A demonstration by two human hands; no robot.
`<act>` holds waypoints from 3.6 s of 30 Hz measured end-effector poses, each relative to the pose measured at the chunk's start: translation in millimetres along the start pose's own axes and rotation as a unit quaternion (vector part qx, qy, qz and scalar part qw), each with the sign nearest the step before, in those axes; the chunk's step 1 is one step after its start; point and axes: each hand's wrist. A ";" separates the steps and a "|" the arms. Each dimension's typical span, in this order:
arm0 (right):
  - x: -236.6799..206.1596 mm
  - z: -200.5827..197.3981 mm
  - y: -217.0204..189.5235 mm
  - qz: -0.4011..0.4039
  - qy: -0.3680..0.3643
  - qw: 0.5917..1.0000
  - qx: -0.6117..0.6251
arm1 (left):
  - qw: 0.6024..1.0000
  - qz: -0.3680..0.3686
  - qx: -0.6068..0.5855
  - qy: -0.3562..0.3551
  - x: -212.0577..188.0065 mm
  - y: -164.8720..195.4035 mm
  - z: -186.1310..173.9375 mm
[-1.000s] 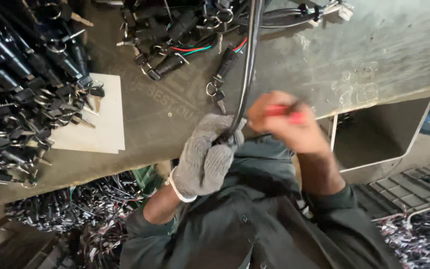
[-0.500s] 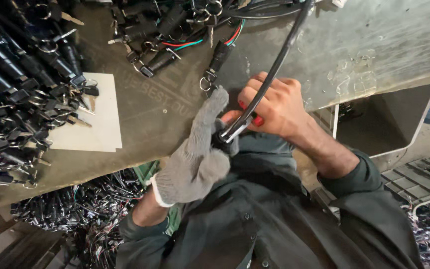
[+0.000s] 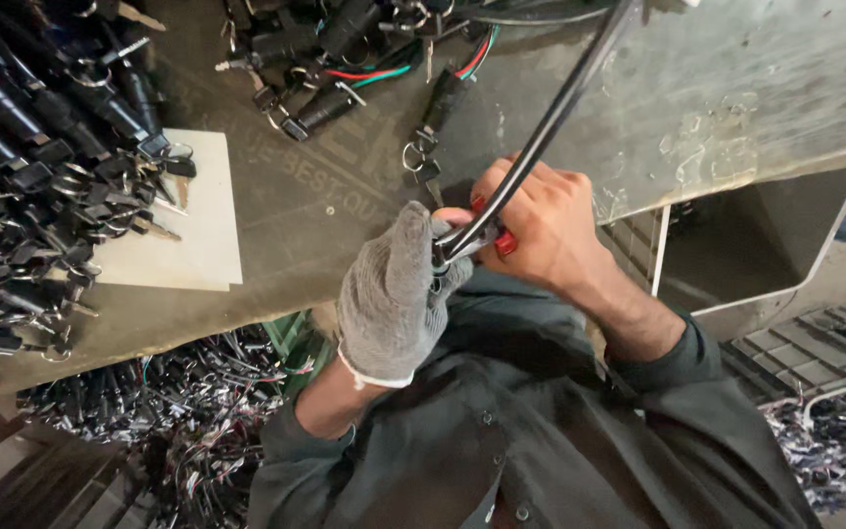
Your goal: The person holds a black cable in a gloved hand and uses red-handled pliers to cut and strip the insulation from the cable ends, exposing inner red and green wires. They work through one cable at a time at a workbench covered with finished cable assemblies, setting each processed cable aside.
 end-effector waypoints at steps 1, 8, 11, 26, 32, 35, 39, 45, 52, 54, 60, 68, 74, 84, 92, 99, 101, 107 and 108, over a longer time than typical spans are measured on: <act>-2.9 -0.6 -2.1 0.018 -0.008 1.000 -0.010 | 0.998 0.019 0.054 0.008 -1.6 0.1 0.5; -22.7 0.6 -9.2 0.063 -0.009 0.998 -0.030 | 0.971 0.020 0.237 0.019 -1.6 3.6 3.7; -20.4 2.1 -13.0 0.081 -0.003 0.997 -0.015 | 0.981 0.009 0.195 -0.001 9.2 5.1 -1.0; 13.2 -12.4 7.4 -0.075 -0.056 0.989 0.115 | 0.885 -0.140 -0.396 -0.202 26.3 5.0 -32.0; 5.8 -10.9 12.5 -0.056 -0.065 0.996 0.029 | 0.936 -0.099 -0.300 -0.155 25.9 2.6 -31.3; -3.2 -6.9 3.5 -0.012 -0.034 0.999 0.024 | 0.978 -0.067 -0.163 -0.113 24.0 1.0 -26.3; -10.7 2.0 -11.3 0.056 0.004 0.998 0.036 | 0.993 -0.036 -0.096 -0.061 18.6 -0.7 -13.2; -13.2 -4.8 -24.7 0.084 0.021 0.996 0.011 | 1.000 0.014 0.001 0.004 11.4 0.1 -3.3; -14.1 5.3 -18.1 0.102 0.037 0.993 -0.053 | 0.997 -0.012 -0.057 -0.058 15.3 -2.5 -0.7; -15.5 11.5 -15.8 0.113 0.042 0.992 -0.027 | 0.997 -0.011 -0.016 -0.072 15.6 -3.0 -3.0; -21.1 8.2 -22.5 0.085 -0.005 0.996 -0.019 | 0.969 0.039 0.243 -0.006 14.2 4.9 -8.2; -11.9 7.9 -38.8 0.116 0.039 0.992 0.028 | 0.951 0.042 0.306 0.011 13.7 9.2 -13.5; 0.0 -0.7 -48.8 0.183 0.018 0.977 0.107 | 0.966 0.001 0.257 0.021 11.9 9.8 -7.0; -5.8 16.5 -40.0 0.173 -0.004 0.983 0.057 | 0.980 -0.013 0.200 -0.019 18.3 7.6 -16.4; 8.6 22.5 -15.8 0.003 0.088 0.992 0.088 | 0.943 -0.147 -0.220 -0.202 44.2 15.4 -57.7; 28.6 5.4 -11.5 -0.084 0.058 0.983 0.152 | 0.837 -0.184 -0.443 -0.262 36.9 1.1 -52.1; 27.4 7.0 -8.5 -0.075 0.047 0.979 0.185 | 0.851 -0.174 -0.430 -0.247 33.8 2.7 -51.2; 11.2 17.9 4.7 -0.058 0.031 0.983 0.171 | 0.910 -0.166 -0.324 -0.198 46.8 15.2 -56.6; 7.2 18.2 4.8 -0.049 0.020 0.985 0.162 | 0.930 -0.140 -0.293 -0.172 47.9 17.7 -56.5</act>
Point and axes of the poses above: each hand's wrist, its own x-axis towards the middle knuckle, its own z-axis out of the palm, y = z × x, and after that the axes turned 4 degrees about -x, right-handed
